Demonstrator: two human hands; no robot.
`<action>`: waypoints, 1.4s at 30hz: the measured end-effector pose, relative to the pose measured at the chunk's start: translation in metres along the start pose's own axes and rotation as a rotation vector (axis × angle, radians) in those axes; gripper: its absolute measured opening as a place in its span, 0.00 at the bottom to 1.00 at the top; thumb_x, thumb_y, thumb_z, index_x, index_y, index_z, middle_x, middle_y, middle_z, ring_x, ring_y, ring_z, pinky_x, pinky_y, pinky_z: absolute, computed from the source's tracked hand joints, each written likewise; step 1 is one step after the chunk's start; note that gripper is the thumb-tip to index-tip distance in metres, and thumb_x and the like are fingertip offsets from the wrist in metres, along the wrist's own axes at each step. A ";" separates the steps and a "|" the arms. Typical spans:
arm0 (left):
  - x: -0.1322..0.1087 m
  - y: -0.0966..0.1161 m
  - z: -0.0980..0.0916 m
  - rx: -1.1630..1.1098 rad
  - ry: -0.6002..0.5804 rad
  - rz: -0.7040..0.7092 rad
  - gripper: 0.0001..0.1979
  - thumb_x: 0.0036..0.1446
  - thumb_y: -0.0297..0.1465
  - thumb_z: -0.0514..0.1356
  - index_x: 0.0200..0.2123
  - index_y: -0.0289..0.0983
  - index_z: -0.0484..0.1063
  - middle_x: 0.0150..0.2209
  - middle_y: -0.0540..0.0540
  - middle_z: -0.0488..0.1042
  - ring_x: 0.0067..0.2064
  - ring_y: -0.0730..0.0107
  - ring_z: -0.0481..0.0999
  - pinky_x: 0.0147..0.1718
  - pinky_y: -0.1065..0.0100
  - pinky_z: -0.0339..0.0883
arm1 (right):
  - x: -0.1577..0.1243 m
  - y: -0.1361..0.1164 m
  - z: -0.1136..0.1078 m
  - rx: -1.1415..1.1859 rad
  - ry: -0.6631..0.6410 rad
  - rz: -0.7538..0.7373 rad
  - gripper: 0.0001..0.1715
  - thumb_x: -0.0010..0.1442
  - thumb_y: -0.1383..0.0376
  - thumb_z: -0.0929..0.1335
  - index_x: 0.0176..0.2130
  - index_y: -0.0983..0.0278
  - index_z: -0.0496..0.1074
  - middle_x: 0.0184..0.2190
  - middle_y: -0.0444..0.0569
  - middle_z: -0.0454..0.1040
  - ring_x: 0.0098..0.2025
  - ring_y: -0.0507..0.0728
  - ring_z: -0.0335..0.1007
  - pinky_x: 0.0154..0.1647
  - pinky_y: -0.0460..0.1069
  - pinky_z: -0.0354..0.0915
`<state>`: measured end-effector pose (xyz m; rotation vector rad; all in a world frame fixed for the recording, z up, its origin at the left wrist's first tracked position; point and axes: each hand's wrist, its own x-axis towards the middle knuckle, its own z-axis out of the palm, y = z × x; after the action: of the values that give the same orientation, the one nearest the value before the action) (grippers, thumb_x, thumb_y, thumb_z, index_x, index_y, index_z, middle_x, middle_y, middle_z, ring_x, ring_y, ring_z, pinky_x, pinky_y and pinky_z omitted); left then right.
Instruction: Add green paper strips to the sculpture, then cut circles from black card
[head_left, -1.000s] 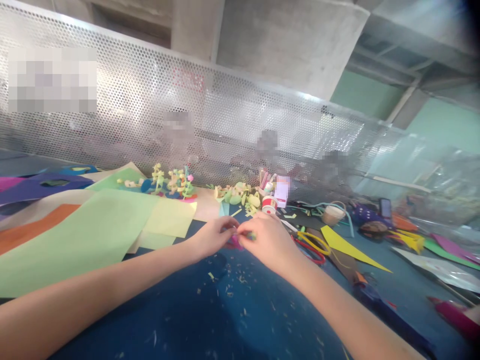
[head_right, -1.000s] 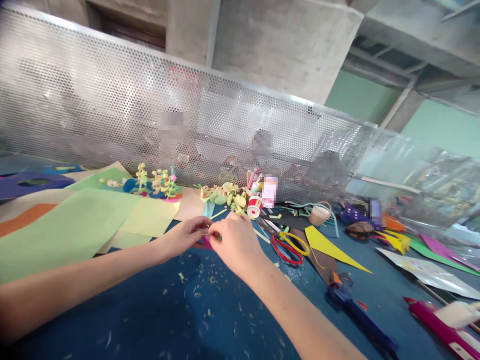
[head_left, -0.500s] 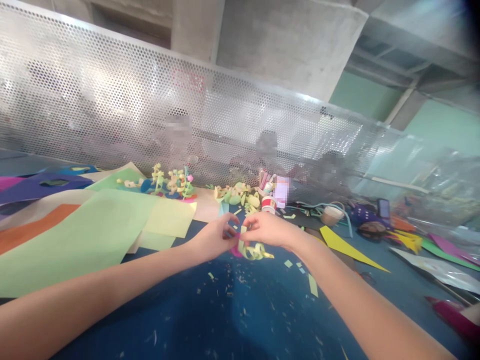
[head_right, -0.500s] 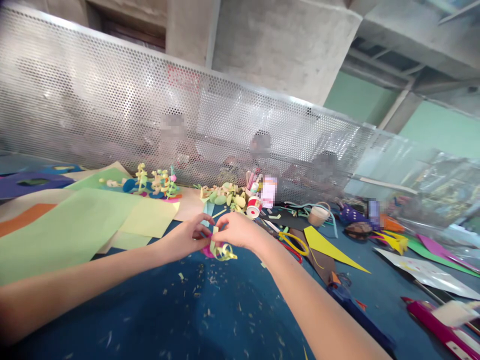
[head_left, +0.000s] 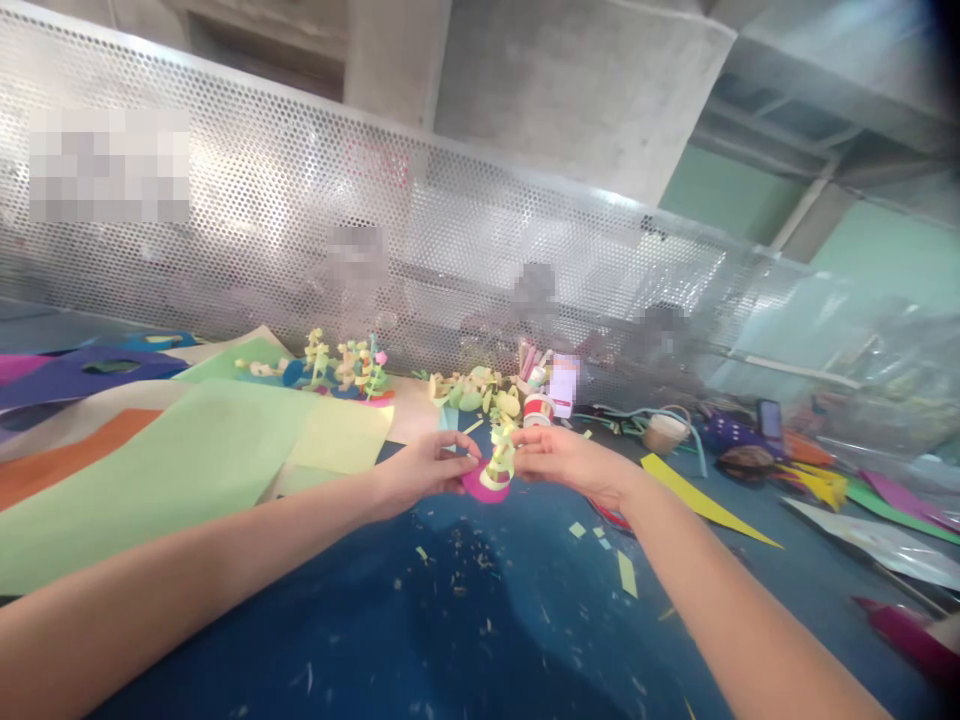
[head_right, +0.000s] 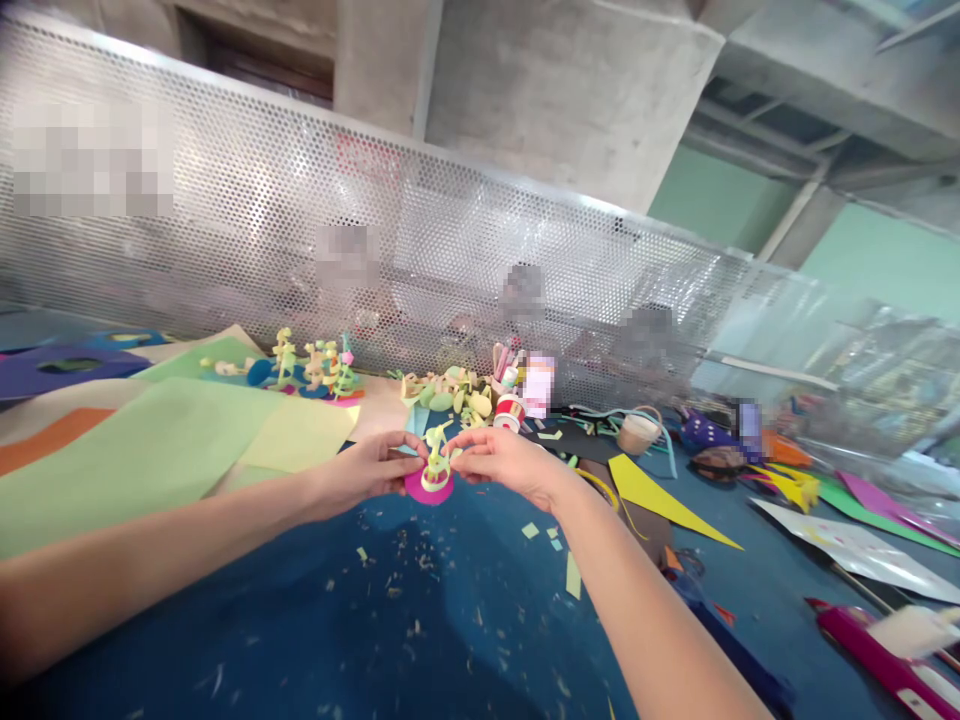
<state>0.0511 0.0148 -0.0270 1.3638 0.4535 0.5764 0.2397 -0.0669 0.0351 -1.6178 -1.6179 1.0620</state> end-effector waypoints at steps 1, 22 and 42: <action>0.000 -0.001 -0.001 -0.033 -0.006 -0.020 0.13 0.49 0.35 0.65 0.34 0.35 0.68 0.29 0.50 0.72 0.28 0.80 0.70 0.32 0.74 0.63 | 0.000 0.002 0.000 -0.016 0.025 -0.016 0.13 0.52 0.62 0.69 0.39 0.64 0.72 0.29 0.46 0.74 0.31 0.51 0.69 0.36 0.48 0.64; 0.004 -0.019 -0.009 -0.257 -0.003 -0.251 0.05 0.54 0.27 0.61 0.32 0.31 0.74 0.30 0.46 0.74 0.30 0.78 0.72 0.36 0.76 0.66 | 0.009 0.050 0.034 0.099 0.075 -0.233 0.20 0.53 0.59 0.69 0.45 0.65 0.69 0.41 0.50 0.74 0.40 0.55 0.70 0.44 0.50 0.64; -0.003 -0.012 -0.003 -0.288 0.031 -0.251 0.30 0.51 0.21 0.60 0.56 0.41 0.57 0.31 0.52 0.72 0.27 0.80 0.71 0.32 0.75 0.64 | 0.007 0.058 0.032 0.215 0.211 -0.124 0.18 0.58 0.54 0.64 0.46 0.58 0.70 0.44 0.46 0.69 0.38 0.52 0.64 0.33 0.45 0.62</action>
<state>0.0487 0.0141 -0.0393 1.0064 0.5356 0.4368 0.2411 -0.0678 -0.0316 -1.4173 -1.3950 0.9325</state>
